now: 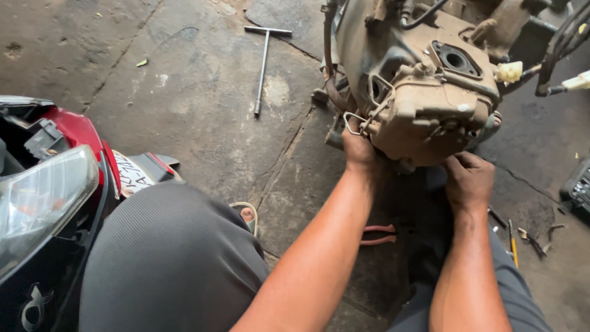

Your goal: Removing and reattaching components of a scooter engine, specifically the exhaust muffler system.

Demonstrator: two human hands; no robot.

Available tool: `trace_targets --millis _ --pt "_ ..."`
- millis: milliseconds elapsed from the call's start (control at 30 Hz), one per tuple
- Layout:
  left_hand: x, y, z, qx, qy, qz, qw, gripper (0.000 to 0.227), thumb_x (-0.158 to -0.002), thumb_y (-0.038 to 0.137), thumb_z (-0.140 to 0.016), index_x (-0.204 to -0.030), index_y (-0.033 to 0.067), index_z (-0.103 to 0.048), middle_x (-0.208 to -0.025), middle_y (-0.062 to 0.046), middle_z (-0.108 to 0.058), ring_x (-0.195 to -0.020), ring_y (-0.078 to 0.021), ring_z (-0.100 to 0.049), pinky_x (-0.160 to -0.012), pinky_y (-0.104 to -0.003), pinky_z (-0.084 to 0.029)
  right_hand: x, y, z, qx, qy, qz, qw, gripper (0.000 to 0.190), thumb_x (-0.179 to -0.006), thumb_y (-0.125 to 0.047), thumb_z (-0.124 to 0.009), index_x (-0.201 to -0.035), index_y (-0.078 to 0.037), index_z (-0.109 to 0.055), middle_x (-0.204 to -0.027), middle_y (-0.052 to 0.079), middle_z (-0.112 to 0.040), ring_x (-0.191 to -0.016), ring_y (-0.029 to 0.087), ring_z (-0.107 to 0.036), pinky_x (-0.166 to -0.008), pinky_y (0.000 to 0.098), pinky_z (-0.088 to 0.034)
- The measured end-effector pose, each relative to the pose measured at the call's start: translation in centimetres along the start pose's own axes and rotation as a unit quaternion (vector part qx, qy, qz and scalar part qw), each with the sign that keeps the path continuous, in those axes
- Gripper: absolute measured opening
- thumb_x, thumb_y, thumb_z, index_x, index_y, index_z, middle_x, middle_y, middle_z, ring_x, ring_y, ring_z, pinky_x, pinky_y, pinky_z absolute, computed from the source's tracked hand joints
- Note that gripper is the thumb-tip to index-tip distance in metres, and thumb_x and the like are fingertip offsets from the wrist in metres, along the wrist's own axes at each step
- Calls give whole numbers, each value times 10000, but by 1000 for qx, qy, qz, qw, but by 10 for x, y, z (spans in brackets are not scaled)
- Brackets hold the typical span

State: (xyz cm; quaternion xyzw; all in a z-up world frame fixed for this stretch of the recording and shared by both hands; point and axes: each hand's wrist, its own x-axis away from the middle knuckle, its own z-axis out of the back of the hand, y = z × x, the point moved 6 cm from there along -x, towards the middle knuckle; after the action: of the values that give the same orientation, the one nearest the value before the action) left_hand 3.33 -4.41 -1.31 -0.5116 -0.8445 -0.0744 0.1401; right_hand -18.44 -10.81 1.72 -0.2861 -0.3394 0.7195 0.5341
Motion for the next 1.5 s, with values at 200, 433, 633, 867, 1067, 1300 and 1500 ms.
trace_targets --millis 200,433,633,867,1067,1300,1500 --pt "3 -1 -4 9 -5 4 1000 419 -1097 370 -446 -1241 41 -660 -1114 -118 -705 -1018 -264 -679 -919 -408 -561 -3 14 0 -15 4 -7 1000 188 -967 -160 -713 -1004 16 -767 -833 58 -733 -743 87 -629 -675 257 -482" --pt "15 -2 -14 -21 17 60 998 425 -1068 411 -483 -1230 57 -655 -1120 -110 -706 -1026 -261 -682 -911 -409 -559 -8 49 -4 -51 -19 -76 996 231 -950 -159 -693 -847 43 -735 -757 47 -657 -696 121 -568 -636 284 -422" --pt "5 -2 4 -33 -4 41 999 466 -1094 436 -499 -1268 33 -655 -1163 -130 -698 -1066 -284 -662 -945 -413 -548 8 5 0 -40 -6 -91 995 221 -924 -168 -696 -911 45 -753 -756 45 -661 -694 119 -560 -616 294 -422" --pt "11 12 -28 -39 -25 63 997 496 -997 436 -472 -1280 76 -664 -1196 -101 -721 -1105 -265 -679 -976 -423 -549 -6 -9 5 101 68 -89 989 319 -949 -317 -690 -926 -8 -763 -740 170 -691 -671 240 -653 -653 386 -497" --pt "16 8 -19 -41 -13 117 992 411 -997 404 -555 -1185 72 -708 -1096 -97 -735 -1040 -256 -685 -943 -421 -553 -9 -27 9 225 77 -80 968 400 -984 -433 -645 -946 -53 -765 -833 246 -680 -768 439 -671 -707 506 -514" --pt "10 2 -5 -49 -19 137 989 361 -962 364 -609 -1160 85 -724 -1084 -100 -739 -1044 -261 -686 -935 -416 -565 -30 -21 3 252 57 -95 961 381 -998 -424 -581 -998 -96 -775 -905 242 -715 -874 464 -688 -762 550 -533" --pt "24 4 -38 -33 -40 168 984 467 -926 417 -560 -1207 72 -703 -1119 -118 -740 -1044 -293 -695 -913 -446 -574 -77 12 -4 268 57 -80 958 330 -978 -367 -595 -1015 -95 -777 -913 228 -731 -875 455 -707 -775 550 -541"
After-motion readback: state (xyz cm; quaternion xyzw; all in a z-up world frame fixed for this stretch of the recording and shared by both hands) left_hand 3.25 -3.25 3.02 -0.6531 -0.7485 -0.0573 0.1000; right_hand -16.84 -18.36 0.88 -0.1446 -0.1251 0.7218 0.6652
